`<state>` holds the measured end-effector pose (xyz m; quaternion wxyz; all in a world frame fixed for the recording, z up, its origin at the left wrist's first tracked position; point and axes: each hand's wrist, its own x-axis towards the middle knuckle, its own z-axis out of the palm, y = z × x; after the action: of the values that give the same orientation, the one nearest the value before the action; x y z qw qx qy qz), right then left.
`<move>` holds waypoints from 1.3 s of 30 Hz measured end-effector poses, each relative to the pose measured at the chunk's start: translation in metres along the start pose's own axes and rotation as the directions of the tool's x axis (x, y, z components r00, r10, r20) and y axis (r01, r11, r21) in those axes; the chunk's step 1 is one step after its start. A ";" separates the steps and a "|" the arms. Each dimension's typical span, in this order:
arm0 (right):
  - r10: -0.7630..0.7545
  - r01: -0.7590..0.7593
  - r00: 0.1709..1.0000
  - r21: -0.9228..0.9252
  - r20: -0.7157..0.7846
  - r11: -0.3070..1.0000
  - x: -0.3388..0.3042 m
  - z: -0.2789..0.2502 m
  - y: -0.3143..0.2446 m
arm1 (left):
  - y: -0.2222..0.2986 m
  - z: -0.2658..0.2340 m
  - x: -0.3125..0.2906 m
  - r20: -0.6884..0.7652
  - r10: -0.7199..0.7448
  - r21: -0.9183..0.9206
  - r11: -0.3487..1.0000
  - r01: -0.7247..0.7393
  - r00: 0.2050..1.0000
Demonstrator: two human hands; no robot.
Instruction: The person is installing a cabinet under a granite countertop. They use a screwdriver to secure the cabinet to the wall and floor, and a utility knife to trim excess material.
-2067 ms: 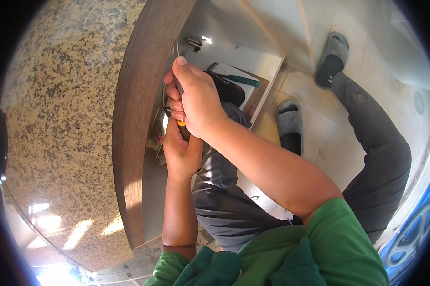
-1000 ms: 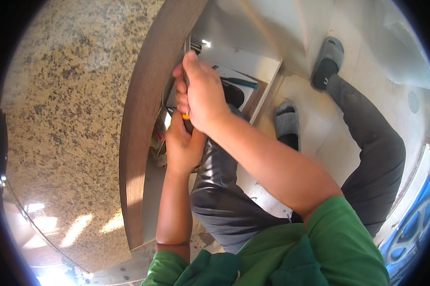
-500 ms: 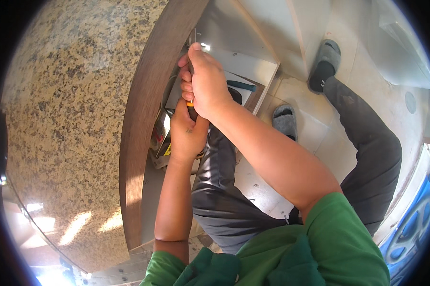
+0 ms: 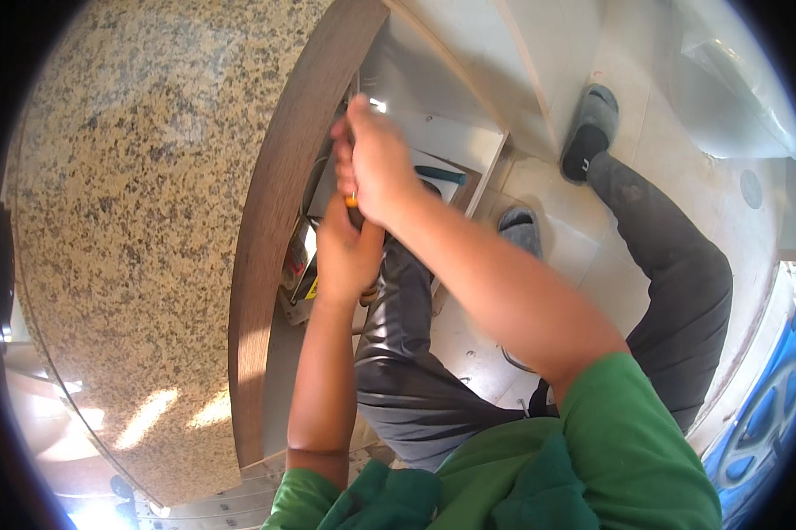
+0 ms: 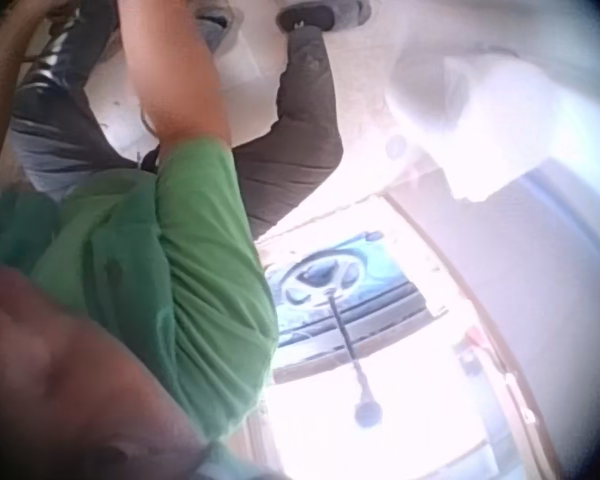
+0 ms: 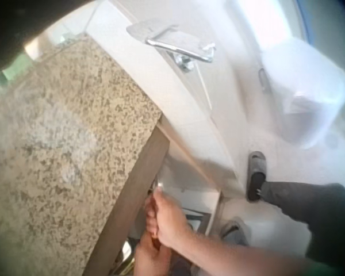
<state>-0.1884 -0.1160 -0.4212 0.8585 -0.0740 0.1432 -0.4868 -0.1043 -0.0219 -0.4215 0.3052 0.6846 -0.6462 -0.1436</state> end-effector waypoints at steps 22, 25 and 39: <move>-0.028 0.028 0.999 -0.006 0.045 1.000 0.008 -0.004 -0.011 | 0.005 0.003 0.014 0.039 -0.085 -0.014 0.996 0.085 0.996; -0.052 0.053 0.998 -0.027 0.041 0.998 0.006 -0.007 -0.010 | 0.009 0.006 0.008 0.013 -0.060 -0.007 0.998 0.060 0.998; 0.147 -0.144 0.980 0.034 -0.131 0.989 -0.033 -0.078 -0.036 | 0.030 0.032 -0.024 0.362 -0.012 -0.049 0.998 0.032 0.932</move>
<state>-0.2587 -0.1055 -0.4797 0.8811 -0.0203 0.1994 -0.4283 -0.1494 -0.0054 -0.4328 0.1980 0.6450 -0.6796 -0.2881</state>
